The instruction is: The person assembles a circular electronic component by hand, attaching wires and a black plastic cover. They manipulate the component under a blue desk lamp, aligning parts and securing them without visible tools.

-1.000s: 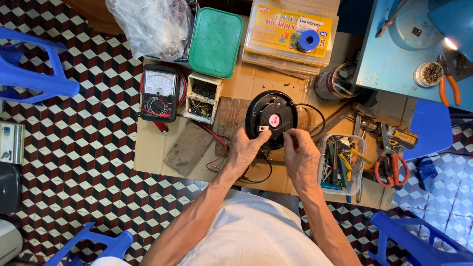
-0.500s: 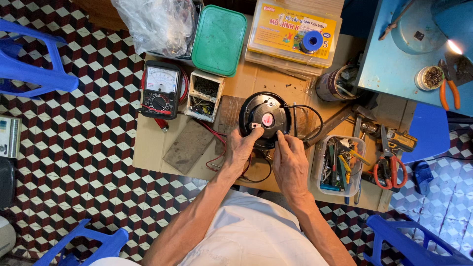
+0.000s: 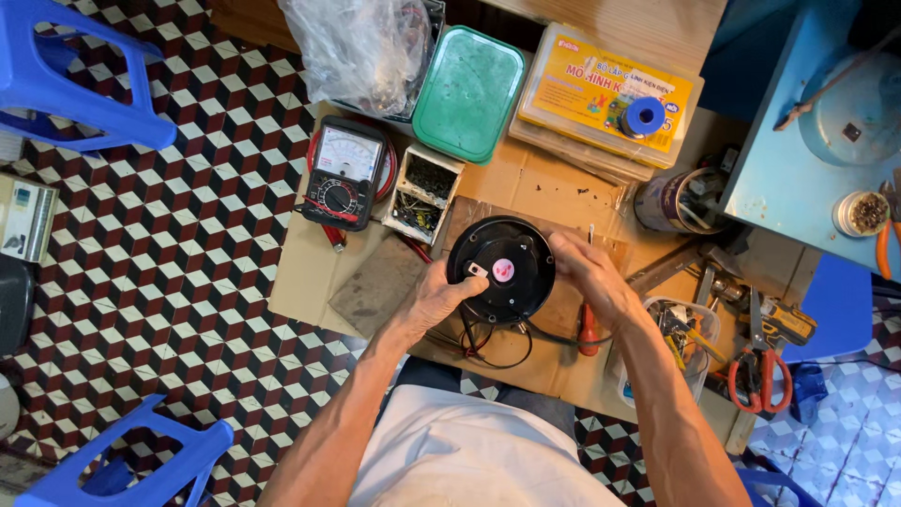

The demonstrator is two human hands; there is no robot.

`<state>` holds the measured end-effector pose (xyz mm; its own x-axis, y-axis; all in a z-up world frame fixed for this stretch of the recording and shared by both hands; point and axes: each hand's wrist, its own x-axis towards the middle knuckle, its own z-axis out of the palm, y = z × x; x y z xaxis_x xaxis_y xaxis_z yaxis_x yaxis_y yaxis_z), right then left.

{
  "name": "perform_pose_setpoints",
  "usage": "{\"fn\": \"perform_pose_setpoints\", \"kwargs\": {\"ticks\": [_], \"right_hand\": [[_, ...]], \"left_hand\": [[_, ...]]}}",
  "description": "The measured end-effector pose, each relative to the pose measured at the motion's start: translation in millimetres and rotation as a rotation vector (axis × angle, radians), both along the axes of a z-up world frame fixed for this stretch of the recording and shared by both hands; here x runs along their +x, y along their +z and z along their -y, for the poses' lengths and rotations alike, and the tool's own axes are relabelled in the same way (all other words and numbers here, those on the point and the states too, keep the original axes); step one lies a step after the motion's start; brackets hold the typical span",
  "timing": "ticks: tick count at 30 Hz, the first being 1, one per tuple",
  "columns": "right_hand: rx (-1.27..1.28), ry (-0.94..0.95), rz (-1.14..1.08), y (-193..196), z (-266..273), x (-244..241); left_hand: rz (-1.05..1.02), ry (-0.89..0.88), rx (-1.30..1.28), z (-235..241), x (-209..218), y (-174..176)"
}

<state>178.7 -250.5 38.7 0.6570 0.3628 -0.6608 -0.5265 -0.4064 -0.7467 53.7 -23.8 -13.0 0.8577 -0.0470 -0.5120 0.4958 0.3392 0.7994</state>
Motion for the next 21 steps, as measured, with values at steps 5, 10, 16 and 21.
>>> {"fn": "perform_pose_setpoints", "kwargs": {"ticks": [5,10,16,21], "right_hand": [[0.219,-0.164,-0.100,-30,-20,-19],[0.308,-0.508,-0.020,-56,-30,-45],[0.172,-0.380,-0.046,-67,-27,-38],[-0.278,-0.065,0.569,-115,-34,35]], "left_hand": [[0.001,0.065,-0.116,-11,6,-3],[-0.105,0.358,-0.161,18,11,8],[-0.247,0.376,-0.201,10,6,14],[-0.204,0.350,-0.189,-10,-5,8]]}}
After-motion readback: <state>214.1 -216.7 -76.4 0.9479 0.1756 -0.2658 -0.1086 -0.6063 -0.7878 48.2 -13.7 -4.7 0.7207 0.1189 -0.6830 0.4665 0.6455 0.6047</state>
